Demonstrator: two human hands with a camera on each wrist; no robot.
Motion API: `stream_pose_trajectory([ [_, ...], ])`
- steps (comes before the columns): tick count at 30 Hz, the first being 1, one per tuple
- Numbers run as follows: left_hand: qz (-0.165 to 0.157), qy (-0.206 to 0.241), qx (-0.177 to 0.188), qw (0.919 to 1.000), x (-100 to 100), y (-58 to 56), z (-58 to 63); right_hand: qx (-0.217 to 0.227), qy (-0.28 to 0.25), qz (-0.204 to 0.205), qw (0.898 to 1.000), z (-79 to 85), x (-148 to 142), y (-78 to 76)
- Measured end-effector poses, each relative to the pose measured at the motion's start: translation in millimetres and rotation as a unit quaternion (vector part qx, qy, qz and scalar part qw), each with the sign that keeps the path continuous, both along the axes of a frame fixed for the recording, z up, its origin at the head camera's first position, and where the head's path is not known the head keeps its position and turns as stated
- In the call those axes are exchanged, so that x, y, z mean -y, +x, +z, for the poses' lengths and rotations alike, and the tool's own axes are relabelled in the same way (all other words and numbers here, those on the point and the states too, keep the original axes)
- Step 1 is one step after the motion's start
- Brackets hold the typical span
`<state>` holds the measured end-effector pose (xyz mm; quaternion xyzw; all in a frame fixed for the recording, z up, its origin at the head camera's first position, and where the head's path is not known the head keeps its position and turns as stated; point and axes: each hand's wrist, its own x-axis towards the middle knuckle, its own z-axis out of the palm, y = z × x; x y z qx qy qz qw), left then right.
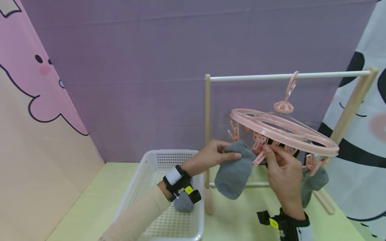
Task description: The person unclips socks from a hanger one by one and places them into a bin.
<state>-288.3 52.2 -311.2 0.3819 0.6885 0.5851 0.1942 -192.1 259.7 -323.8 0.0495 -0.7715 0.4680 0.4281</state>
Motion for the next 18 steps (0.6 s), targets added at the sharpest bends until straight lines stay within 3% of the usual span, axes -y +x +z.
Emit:
stream_pose_trajectory([
  [7, 0.029, 0.013, 0.049, 0.9983, 15, -6.6, 3.5, -0.010, -0.002, 0.017, 1.000, -0.9, -1, 0.1],
  [12, 0.066, 0.009, 0.036, 0.9971, 33, -12.1, 1.6, -0.020, 0.002, 0.029, 0.999, -1.6, -1, -0.1],
  [18, 0.086, 0.019, 0.058, 0.9944, 55, -18.3, -7.2, -0.009, 0.005, 0.036, 0.999, -2.0, 0, -2.0],
])
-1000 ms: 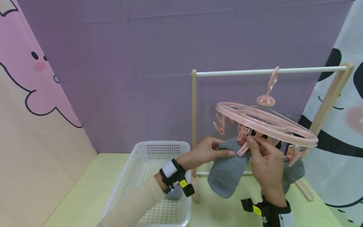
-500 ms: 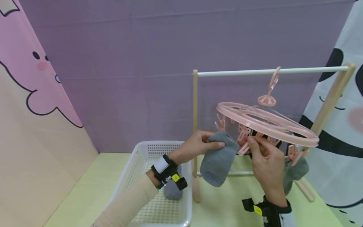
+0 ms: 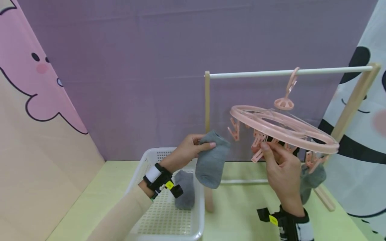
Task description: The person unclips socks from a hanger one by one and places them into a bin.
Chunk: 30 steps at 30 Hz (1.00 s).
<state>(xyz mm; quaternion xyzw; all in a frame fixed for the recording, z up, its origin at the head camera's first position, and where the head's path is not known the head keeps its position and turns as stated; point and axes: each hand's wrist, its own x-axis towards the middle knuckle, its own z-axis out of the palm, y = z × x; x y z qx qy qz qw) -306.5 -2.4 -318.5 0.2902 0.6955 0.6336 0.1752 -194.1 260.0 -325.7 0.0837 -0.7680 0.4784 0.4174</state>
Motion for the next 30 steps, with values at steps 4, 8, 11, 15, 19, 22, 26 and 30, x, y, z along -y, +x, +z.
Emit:
stream_pose_trajectory([
  [4, 0.016, -0.003, 0.016, 0.9997, 10, -0.5, -6.5, 0.016, -0.004, 0.003, 1.000, -0.8, 0, 0.0],
  [8, 0.036, -0.005, 0.045, 0.9983, 24, 0.5, -14.9, 0.018, -0.003, 0.006, 1.000, -1.6, 1, 0.3],
  [11, 0.047, -0.009, 0.064, 0.9968, 38, 0.4, -23.0, 0.010, 0.002, 0.009, 1.000, -1.4, 0, 0.0],
  [15, 0.054, -0.026, 0.069, 0.9958, 55, -0.3, -34.0, 0.007, 0.011, 0.011, 1.000, -0.5, -1, -1.2],
  [19, 0.064, -0.055, 0.075, 0.9936, 68, -1.0, -47.3, 0.018, 0.013, 0.003, 1.000, -0.9, -2, 0.1],
  [22, 0.076, -0.076, 0.088, 0.9902, 76, -1.6, -59.7, 0.028, 0.013, -0.005, 1.000, -1.5, -1, 1.9],
  [26, 0.084, -0.096, 0.099, 0.9868, 83, -1.5, -74.6, 0.032, 0.019, -0.013, 0.999, -2.3, -1, 2.4],
  [30, 0.078, -0.112, 0.104, 0.9852, 92, 0.7, -85.1, 0.027, 0.020, -0.009, 0.999, -1.3, -2, 2.7],
])
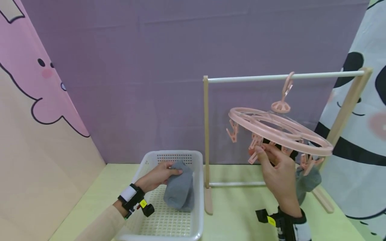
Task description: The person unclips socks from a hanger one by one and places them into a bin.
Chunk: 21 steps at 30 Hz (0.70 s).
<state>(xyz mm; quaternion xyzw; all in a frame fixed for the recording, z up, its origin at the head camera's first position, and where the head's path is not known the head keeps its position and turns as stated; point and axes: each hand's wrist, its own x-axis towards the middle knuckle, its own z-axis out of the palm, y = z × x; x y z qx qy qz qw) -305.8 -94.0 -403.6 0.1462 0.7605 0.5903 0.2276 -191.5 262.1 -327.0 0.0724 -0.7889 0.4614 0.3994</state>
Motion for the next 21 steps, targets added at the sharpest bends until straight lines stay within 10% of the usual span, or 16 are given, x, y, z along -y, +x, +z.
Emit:
stream_pose_trajectory([
  [21, 0.068, -0.102, 0.008, 0.9924, 29, -13.9, -27.1, 0.006, -0.006, 0.016, 1.000, 1.7, -2, -0.6],
])
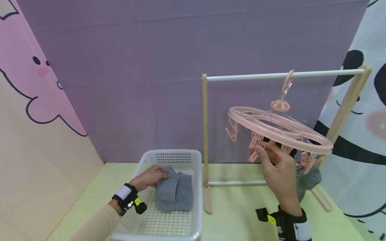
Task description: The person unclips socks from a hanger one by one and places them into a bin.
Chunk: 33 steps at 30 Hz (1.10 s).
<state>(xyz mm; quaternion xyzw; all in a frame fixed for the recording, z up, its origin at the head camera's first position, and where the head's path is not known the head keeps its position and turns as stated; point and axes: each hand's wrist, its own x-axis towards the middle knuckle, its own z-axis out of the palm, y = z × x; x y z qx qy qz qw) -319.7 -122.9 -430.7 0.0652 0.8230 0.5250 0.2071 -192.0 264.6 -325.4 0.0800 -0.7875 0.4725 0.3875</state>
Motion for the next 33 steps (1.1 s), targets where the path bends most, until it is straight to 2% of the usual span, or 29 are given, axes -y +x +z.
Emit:
stream_pose_trajectory([
  [6, 0.025, -0.059, -0.019, 0.9978, 1, -7.1, -4.4, -0.001, -0.006, 0.003, 1.000, -1.2, -1, -0.1],
  [11, 0.037, -0.097, -0.028, 0.9942, 1, -8.8, -6.4, -0.001, 0.000, -0.004, 1.000, -2.5, -2, -0.5],
  [16, 0.041, -0.153, -0.054, 0.9859, -1, -12.6, -10.1, 0.002, 0.008, -0.015, 1.000, -1.2, -2, 1.1],
  [20, 0.041, -0.212, -0.091, 0.9721, -2, -16.8, -13.3, 0.005, 0.003, -0.013, 1.000, -1.5, -2, 1.1],
  [22, 0.037, -0.237, -0.121, 0.9634, -2, -19.3, -15.2, 0.007, 0.001, -0.011, 1.000, -1.5, -2, 1.1],
  [24, 0.031, -0.262, -0.151, 0.9527, -1, -21.9, -16.8, 0.007, -0.002, -0.006, 1.000, -2.0, -3, 0.7],
  [28, 0.019, -0.314, -0.219, 0.9237, 0, -25.8, -18.5, 0.003, -0.002, 0.000, 1.000, -1.8, -3, 0.1],
  [33, 0.016, -0.348, -0.237, 0.9068, 0, -29.6, -20.1, 0.002, 0.004, -0.002, 1.000, -0.1, -3, -0.5],
])
